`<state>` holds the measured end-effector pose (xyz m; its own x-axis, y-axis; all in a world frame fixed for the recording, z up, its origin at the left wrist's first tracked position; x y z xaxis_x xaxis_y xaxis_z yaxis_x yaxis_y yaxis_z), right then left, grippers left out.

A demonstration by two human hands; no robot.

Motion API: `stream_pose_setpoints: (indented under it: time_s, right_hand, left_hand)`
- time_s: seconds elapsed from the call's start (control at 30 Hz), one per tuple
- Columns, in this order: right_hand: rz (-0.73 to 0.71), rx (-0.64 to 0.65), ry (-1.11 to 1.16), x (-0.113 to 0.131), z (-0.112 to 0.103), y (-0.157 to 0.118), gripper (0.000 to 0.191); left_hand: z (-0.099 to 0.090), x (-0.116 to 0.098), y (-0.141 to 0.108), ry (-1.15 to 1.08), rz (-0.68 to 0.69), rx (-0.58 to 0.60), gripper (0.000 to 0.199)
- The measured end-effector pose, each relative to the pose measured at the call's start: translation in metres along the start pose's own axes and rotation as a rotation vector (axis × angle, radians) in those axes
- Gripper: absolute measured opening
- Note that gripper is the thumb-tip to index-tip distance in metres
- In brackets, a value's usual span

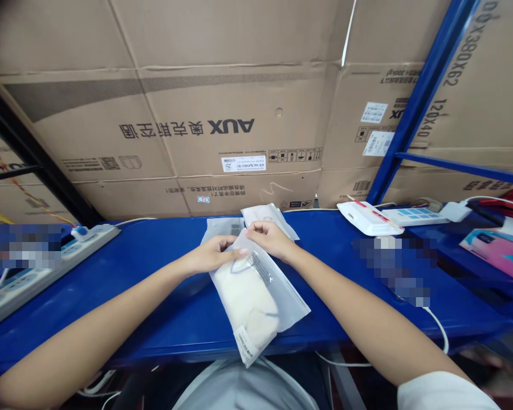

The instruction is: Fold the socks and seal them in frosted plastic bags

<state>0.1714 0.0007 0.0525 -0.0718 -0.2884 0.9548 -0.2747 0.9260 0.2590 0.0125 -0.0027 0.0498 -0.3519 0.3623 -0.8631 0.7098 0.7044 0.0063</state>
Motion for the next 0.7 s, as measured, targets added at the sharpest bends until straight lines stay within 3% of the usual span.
stream_pose_setpoints:
  time_s: [0.2, 0.33, 0.47, 0.7]
  right_hand:
    - [0.103, -0.006, 0.084, -0.004, 0.003, -0.002, 0.033]
    - [0.161, 0.041, 0.205, -0.004, 0.009, -0.005, 0.034]
    - [0.119, 0.087, 0.208, -0.001, 0.012, -0.006, 0.036]
    - [0.090, 0.180, 0.070, -0.005, 0.015, -0.009, 0.033]
  left_hand:
    - [0.003, 0.003, 0.004, -0.167, -0.001, -0.020, 0.041]
    - [-0.004, 0.005, 0.003, -0.150, -0.088, -0.158, 0.039]
    - [-0.013, 0.003, 0.001, -0.097, -0.091, -0.266, 0.041]
    - [-0.009, 0.008, 0.004, -0.124, -0.044, -0.195, 0.038]
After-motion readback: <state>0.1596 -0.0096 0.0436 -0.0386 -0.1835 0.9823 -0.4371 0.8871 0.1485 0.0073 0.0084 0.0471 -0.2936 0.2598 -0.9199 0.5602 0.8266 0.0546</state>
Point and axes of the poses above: each hand's wrist, its own y-axis towards the middle knuckle, its own z-axis out of the palm, x = y × z, the point moved 4 cm from there along y, towards the middle knuckle, and after that the axes turned 6 degrees about y, right-handed, at the moved point
